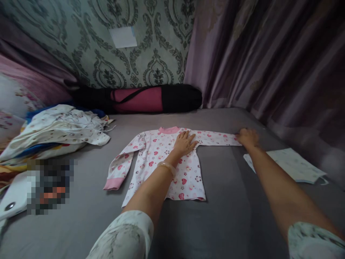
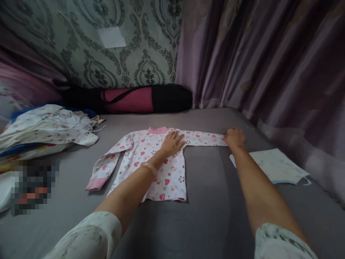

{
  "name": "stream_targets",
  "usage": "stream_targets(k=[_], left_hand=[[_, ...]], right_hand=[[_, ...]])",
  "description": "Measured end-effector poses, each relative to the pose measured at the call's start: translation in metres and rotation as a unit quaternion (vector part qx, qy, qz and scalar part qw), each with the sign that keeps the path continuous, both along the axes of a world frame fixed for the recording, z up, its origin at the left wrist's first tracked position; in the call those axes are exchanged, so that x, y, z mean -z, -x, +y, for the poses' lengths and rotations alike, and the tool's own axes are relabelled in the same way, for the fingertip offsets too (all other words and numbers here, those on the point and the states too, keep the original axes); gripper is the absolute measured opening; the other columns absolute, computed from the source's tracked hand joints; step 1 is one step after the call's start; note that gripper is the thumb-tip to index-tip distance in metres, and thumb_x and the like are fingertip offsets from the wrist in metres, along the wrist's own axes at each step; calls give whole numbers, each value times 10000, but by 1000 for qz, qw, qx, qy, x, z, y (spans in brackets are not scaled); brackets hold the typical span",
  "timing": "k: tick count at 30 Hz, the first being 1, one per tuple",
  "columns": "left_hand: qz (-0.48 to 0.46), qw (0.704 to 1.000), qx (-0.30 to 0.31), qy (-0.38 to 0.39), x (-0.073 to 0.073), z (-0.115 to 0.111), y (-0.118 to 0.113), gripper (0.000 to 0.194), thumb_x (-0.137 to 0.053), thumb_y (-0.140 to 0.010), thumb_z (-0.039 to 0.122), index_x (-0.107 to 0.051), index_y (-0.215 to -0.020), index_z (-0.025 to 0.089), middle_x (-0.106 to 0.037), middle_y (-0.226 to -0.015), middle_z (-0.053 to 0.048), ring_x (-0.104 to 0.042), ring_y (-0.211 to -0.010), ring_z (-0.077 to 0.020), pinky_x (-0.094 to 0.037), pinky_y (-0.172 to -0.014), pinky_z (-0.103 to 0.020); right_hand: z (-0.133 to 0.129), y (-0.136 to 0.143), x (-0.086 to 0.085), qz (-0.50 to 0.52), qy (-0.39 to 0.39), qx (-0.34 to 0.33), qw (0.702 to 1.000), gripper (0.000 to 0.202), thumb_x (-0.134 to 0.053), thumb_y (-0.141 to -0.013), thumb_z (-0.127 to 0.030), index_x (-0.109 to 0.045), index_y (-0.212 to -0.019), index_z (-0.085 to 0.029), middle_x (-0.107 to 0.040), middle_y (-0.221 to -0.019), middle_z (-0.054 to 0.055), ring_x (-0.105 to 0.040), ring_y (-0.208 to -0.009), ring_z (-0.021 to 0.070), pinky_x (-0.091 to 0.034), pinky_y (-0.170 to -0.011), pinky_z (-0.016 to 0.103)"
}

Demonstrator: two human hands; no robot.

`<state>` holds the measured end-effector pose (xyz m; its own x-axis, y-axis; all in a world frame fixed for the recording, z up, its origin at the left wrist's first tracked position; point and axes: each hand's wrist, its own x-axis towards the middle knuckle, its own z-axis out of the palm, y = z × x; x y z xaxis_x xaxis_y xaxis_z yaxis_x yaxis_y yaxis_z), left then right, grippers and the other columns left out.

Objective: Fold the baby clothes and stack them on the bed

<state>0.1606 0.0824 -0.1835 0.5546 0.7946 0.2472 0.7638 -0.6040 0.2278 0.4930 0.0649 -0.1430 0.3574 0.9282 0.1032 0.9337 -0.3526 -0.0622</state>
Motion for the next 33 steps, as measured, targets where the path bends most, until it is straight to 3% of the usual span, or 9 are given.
stream_targets(k=[1, 4, 7, 11, 16, 22, 26, 33], left_hand=[[-1, 1000, 0, -1, 0, 0, 0, 545, -325, -952, 557, -468, -1397, 275, -402, -1496, -84, -349, -1379, -300, -289, -1131, -462], [-3, 1000, 3, -6, 0, 0, 0, 520, -321, -956, 548, -476, -1390, 306, -405, -1495, -66, -349, -1379, -294, -295, -1127, -469], [-2, 1000, 4, -7, 0, -1, 0, 513, -309, -960, 549, -478, -1388, 322, -401, -1497, -63, -347, -1379, -292, -294, -1125, -475], [7, 1000, 7, -8, 1, 0, 0, 523, -298, -959, 558, -478, -1391, 324, -400, -1496, -72, -342, -1380, -305, -291, -1121, -480], [4, 1000, 9, -16, 3, 1, 0, 520, -290, -959, 565, -474, -1390, 338, -383, -1506, -67, -333, -1384, -302, -283, -1122, -477], [5, 1000, 10, -26, 4, 1, -1, 528, -297, -956, 571, -484, -1386, 329, -362, -1519, -75, -328, -1387, -317, -284, -1121, -479], [13, 1000, 9, -19, 4, 1, -2, 525, -291, -959, 564, -473, -1395, 335, -347, -1535, -51, -296, -1407, -320, -270, -1129, -494], [17, 1000, 3, -3, 2, 1, -2, 538, -293, -960, 556, -444, -1421, 323, -344, -1539, -67, -279, -1420, -326, -236, -1148, -498]], right_hand=[[3, 14, -3, -36, -11, 1, 999, 291, -506, -889, -272, -715, -1014, -112, -632, -1106, 233, -569, -1066, 327, -435, -839, 414], [18, 63, -13, -34, -12, -97, 995, 350, -401, -943, -273, -712, -1061, -165, -656, -1108, 168, -584, -1071, 286, -427, -899, 381], [39, 109, -17, 18, 0, -201, 979, 328, -417, -940, -243, -721, -1052, -191, -682, -1094, 123, -598, -1056, 241, -419, -930, 330], [59, 146, -12, 51, 19, -254, 966, 280, -480, -917, -227, -726, -1049, -201, -698, -1093, 92, -611, -1035, 209, -428, -896, 278], [66, 158, -8, 77, 75, -268, 957, 217, -553, -888, -241, -737, -996, -204, -725, -999, 77, -638, -941, 185, -436, -806, 239], [68, 162, -9, 89, 79, -254, 960, 199, -549, -897, -268, -719, -988, -218, -719, -993, 70, -634, -910, 188, -425, -754, 240], [66, 166, 3, 86, 29, -201, 975, 229, -477, -931, -235, -683, -1017, -186, -679, -1058, 118, -619, -951, 219, -425, -776, 277], [56, 167, 26, 83, -73, -174, 979, 282, -401, -956, -237, -639, -1089, -166, -607, -1102, 136, -567, -1043, 246, -425, -904, 325]])
